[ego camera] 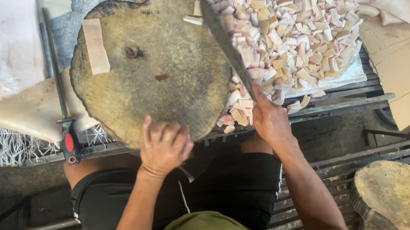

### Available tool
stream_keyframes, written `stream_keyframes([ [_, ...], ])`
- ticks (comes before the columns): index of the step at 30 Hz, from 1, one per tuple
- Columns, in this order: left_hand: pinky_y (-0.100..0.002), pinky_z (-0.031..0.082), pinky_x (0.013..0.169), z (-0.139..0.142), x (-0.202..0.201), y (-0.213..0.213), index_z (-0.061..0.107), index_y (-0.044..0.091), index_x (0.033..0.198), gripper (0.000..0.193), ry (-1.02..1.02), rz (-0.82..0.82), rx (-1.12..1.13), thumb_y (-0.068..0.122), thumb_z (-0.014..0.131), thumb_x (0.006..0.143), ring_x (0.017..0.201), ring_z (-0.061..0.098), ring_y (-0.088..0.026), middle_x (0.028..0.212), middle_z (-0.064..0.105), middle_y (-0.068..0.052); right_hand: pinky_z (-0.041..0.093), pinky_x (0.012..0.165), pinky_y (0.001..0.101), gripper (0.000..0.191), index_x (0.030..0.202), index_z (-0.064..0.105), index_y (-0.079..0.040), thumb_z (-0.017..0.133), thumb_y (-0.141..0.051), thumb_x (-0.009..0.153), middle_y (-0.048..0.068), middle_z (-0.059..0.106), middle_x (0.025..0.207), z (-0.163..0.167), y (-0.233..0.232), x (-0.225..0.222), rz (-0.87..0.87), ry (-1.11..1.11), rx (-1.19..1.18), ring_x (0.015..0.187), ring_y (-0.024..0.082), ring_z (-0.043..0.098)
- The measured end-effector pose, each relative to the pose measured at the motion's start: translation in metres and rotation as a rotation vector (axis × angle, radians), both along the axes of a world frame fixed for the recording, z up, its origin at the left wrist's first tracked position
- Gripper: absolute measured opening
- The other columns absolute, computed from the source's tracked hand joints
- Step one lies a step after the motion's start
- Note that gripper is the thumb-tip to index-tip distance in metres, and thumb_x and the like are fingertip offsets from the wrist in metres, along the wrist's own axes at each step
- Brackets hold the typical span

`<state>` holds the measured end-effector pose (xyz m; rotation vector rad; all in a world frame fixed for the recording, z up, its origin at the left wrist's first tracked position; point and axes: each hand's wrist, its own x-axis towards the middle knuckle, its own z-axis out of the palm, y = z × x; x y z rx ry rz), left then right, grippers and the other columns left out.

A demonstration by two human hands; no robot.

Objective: The person cuts large sheets of white pork skin into small cubes using a large knife on a round wooden cutting board. The person repeatedly slices the skin into strips and then dices them, accumulating a pile of cubes on the board.

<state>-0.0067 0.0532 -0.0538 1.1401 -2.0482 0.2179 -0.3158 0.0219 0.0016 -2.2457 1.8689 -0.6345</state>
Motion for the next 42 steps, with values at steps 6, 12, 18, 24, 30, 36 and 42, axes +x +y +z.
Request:
stream_keyframes([
  [6, -0.053, 0.039, 0.115, 0.019, 0.035, -0.055, 0.068, 0.009, 0.126, 0.036, 0.178, 0.054, 0.399, 0.035, 0.068, 0.101, 0.126, 0.050, -0.036, 0.131, 0.056, -0.013, 0.048, 0.049, 0.0292, 0.070, 0.162, 0.039, -0.008, 0.047, 0.001, 0.094, 0.010, 0.061, 0.075, -0.004, -0.003, 0.038, -0.270, -0.820, 0.295, 0.054, 0.015, 0.054],
  [12, -0.061, 0.039, 0.104, 0.068, 0.071, -0.155, 0.047, -0.003, 0.145, 0.081, 0.166, 0.462, 0.378, 0.035, 0.086, 0.084, 0.127, 0.044, -0.050, 0.144, 0.046, -0.034, 0.046, 0.045, 0.0262, 0.067, 0.159, 0.038, -0.003, 0.048, 0.005, 0.094, 0.006, 0.061, 0.073, -0.009, 0.008, 0.070, -0.196, -1.074, 0.326, 0.050, 0.011, 0.053],
  [18, -0.055, 0.046, 0.100, 0.063, 0.094, -0.199, 0.043, -0.006, 0.149, 0.081, 0.161, 0.541, 0.553, 0.018, 0.083, 0.084, 0.119, 0.056, -0.048, 0.132, 0.059, -0.029, 0.046, 0.044, 0.0267, 0.066, 0.161, 0.035, -0.008, 0.048, 0.003, 0.097, 0.006, 0.060, 0.073, -0.019, 0.019, 0.082, -0.127, -1.200, 0.349, 0.051, 0.012, 0.053],
  [24, -0.048, 0.055, 0.088, 0.060, 0.103, -0.200, 0.066, -0.001, 0.119, 0.041, 0.473, 0.399, 0.594, 0.014, 0.082, 0.085, 0.097, 0.070, -0.037, 0.103, 0.073, -0.022, 0.048, 0.046, 0.0291, 0.066, 0.161, 0.036, -0.008, 0.050, 0.003, 0.097, 0.008, 0.061, 0.075, -0.028, 0.053, 0.078, -0.165, -1.268, 0.418, 0.052, 0.014, 0.054],
  [30, -0.041, 0.055, 0.082, 0.074, 0.068, -0.144, 0.074, 0.003, 0.115, 0.026, 0.626, 0.120, 0.623, 0.011, 0.077, 0.090, 0.091, 0.071, -0.031, 0.106, 0.072, -0.018, 0.047, 0.044, 0.0288, 0.067, 0.160, 0.034, -0.008, 0.050, 0.003, 0.096, 0.009, 0.062, 0.072, -0.031, 0.082, 0.070, -0.207, -1.295, 0.445, 0.047, 0.014, 0.053],
  [36, -0.046, 0.055, 0.094, 0.055, 0.024, -0.043, 0.074, 0.008, 0.117, 0.033, 0.023, -0.095, 0.388, 0.004, 0.070, 0.084, 0.106, 0.067, -0.035, 0.117, 0.066, -0.016, 0.047, 0.048, 0.0244, 0.072, 0.162, 0.032, -0.009, 0.048, 0.008, 0.093, 0.005, 0.061, 0.078, -0.031, 0.104, 0.067, -0.172, -1.145, 0.369, 0.055, 0.009, 0.054],
  [42, -0.046, 0.051, 0.100, 0.057, 0.036, -0.033, 0.068, 0.004, 0.130, 0.043, -0.010, -0.119, 0.608, 0.004, 0.066, 0.088, 0.111, 0.062, -0.038, 0.126, 0.062, -0.017, 0.052, 0.055, 0.0242, 0.069, 0.160, 0.038, -0.010, 0.055, 0.008, 0.096, 0.005, 0.066, 0.081, 0.011, 0.113, 0.072, -0.142, -0.739, 0.266, 0.062, 0.008, 0.056],
])
